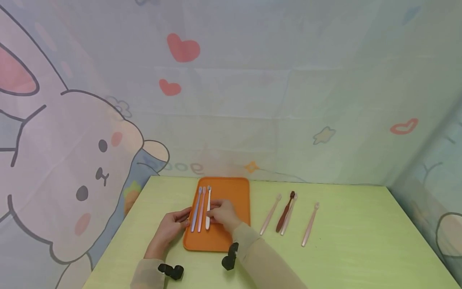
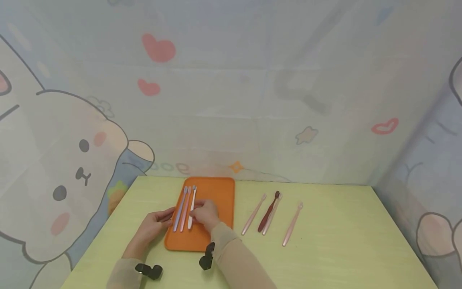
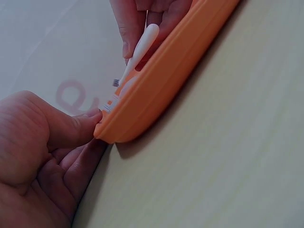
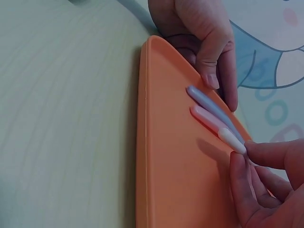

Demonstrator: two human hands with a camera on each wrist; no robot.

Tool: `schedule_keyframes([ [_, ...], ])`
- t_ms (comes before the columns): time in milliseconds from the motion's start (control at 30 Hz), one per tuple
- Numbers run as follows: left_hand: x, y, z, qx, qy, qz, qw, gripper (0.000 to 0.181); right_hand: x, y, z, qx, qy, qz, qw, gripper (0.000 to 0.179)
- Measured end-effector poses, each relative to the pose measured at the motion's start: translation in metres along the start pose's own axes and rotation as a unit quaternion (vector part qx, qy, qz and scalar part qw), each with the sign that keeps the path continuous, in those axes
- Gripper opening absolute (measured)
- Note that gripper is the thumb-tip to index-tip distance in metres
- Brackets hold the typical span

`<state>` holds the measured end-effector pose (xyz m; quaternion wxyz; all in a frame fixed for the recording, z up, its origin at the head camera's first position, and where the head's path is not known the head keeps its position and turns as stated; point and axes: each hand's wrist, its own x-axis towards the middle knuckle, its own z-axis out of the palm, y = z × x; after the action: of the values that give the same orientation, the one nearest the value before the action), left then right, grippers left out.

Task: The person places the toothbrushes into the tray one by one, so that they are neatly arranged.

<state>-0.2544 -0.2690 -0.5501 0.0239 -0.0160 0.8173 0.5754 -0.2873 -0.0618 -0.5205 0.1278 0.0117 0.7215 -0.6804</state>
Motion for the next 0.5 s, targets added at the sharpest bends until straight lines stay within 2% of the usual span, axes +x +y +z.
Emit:
schedule_keyframes([
  [233,-0.0001,0.0002,-0.0001,0.008,0.001,-0.004,1.0,0.051,0.0004,0.0018,0.0035,-0.012,0.012,-0.002,0.9999,0.045],
  [500,0.0008,-0.0021,-0.0001,-0.002,0.003,0.0,1.0,0.051,0.0037,0.0057,0.0062,-0.009,0.022,-0.001,0.9997,0.043],
])
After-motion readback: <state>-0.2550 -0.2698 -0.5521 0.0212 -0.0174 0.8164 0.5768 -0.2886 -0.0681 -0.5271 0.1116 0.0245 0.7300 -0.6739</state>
